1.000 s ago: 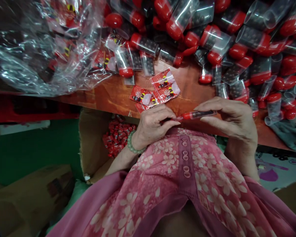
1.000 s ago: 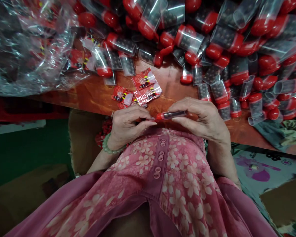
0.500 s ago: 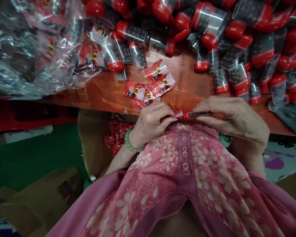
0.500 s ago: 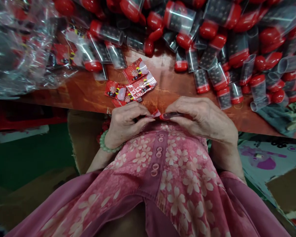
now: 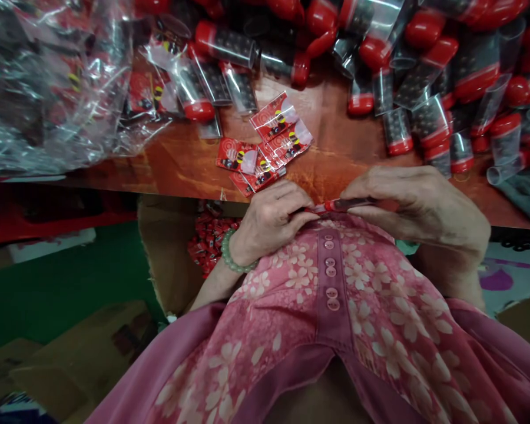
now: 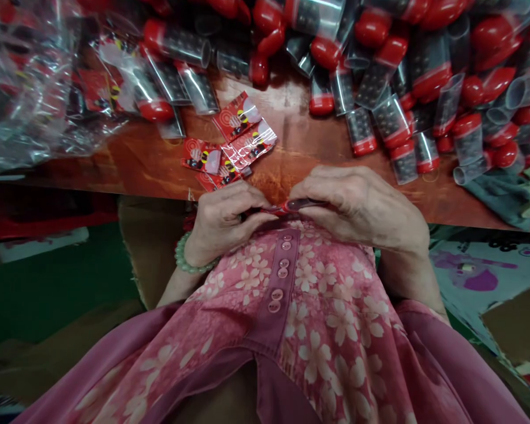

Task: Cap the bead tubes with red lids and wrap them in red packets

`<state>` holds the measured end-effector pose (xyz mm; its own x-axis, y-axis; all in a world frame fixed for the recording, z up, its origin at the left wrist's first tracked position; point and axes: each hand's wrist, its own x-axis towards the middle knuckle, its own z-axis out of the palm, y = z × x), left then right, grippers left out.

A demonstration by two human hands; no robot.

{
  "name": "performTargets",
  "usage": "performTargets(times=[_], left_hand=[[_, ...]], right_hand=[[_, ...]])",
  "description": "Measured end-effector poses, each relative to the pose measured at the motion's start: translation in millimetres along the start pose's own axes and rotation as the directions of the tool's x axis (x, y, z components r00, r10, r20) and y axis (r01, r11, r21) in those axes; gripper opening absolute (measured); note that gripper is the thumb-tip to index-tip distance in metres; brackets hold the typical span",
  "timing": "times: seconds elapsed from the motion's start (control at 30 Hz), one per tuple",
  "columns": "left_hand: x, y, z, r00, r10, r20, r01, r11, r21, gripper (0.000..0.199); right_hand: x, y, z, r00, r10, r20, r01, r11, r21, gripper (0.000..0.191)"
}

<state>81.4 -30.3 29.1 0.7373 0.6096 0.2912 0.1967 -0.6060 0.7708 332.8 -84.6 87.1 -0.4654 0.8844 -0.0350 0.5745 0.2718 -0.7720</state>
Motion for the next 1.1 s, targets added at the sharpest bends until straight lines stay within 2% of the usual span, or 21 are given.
performTargets(times=[0.1, 0.2, 0.33, 0.4, 0.5, 0.6, 0.67, 0.73, 0.83, 0.93, 1.03, 1.1], left_hand=[[-1.0, 0.0, 2.4, 1.0, 0.014, 0.023, -0.015, 0.998, 0.061, 0.025], [-2.1, -1.4, 4.8, 0.999, -0.016, 0.047, 0.013, 0.998, 0.065, 0.028], [-3.5, -3.6, 4.3, 0.991, -0.112, 0.07, 0.117, 0.991, -0.07, 0.024], [-3.1, -3.6, 2.6, 0.975, -0.184, 0.125, 0.204, 0.964, -0.169, 0.021], [0.7, -1.4, 0.5, 0.924, -0.288, 0.252, 0.361, 0.876, -0.321, 0.022], [7.4, 0.2, 0.7, 0.826, -0.384, 0.412, 0.55, 0.706, -0.445, 0.024], [12.1, -1.3, 1.8, 0.76, -0.384, 0.524, 0.641, 0.577, -0.507, 0.026], [16.0, -4.5, 3.3, 0.714, -0.367, 0.597, 0.694, 0.484, -0.533, 0.029], [20.7, -8.8, 5.4, 0.679, -0.38, 0.628, 0.731, 0.425, -0.534, 0.035], [25.2, -9.6, 7.4, 0.67, -0.411, 0.619, 0.742, 0.409, -0.531, 0.04], [29.1, -9.3, 9.1, 0.659, -0.452, 0.602, 0.752, 0.403, -0.521, 0.043], [30.9, -10.3, 10.0, 0.648, -0.474, 0.597, 0.761, 0.358, -0.542, 0.044]], right_hand=[[3.9, -3.0, -1.2, 0.996, 0.017, 0.087, -0.014, 0.999, -0.031, 0.02], [9.5, -3.4, -0.9, 0.993, 0.028, 0.112, -0.025, 0.999, -0.026, 0.02], [16.1, -0.9, 1.3, 0.995, 0.011, 0.102, -0.016, 0.999, 0.041, 0.018], [18.1, 1.0, 2.4, 0.995, 0.007, 0.099, -0.014, 0.997, 0.069, 0.017], [20.4, 6.4, 3.6, 0.993, 0.072, 0.095, -0.085, 0.987, 0.139, 0.014], [22.8, 14.7, 4.5, 0.976, 0.16, 0.148, -0.201, 0.924, 0.326, 0.012], [24.6, 19.5, 4.3, 0.962, 0.197, 0.191, -0.263, 0.861, 0.436, 0.013], [26.4, 21.9, 2.7, 0.954, 0.222, 0.204, -0.293, 0.84, 0.457, 0.013], [29.4, 22.3, -2.7, 0.957, 0.234, 0.174, -0.285, 0.872, 0.397, 0.012], [33.4, 24.3, -7.8, 0.959, 0.235, 0.161, -0.281, 0.869, 0.407, 0.013], [37.4, 32.3, -6.1, 0.941, 0.283, 0.183, -0.337, 0.798, 0.499, 0.009], [39.3, 40.3, -0.4, 0.928, 0.323, 0.184, -0.368, 0.736, 0.567, 0.01]])
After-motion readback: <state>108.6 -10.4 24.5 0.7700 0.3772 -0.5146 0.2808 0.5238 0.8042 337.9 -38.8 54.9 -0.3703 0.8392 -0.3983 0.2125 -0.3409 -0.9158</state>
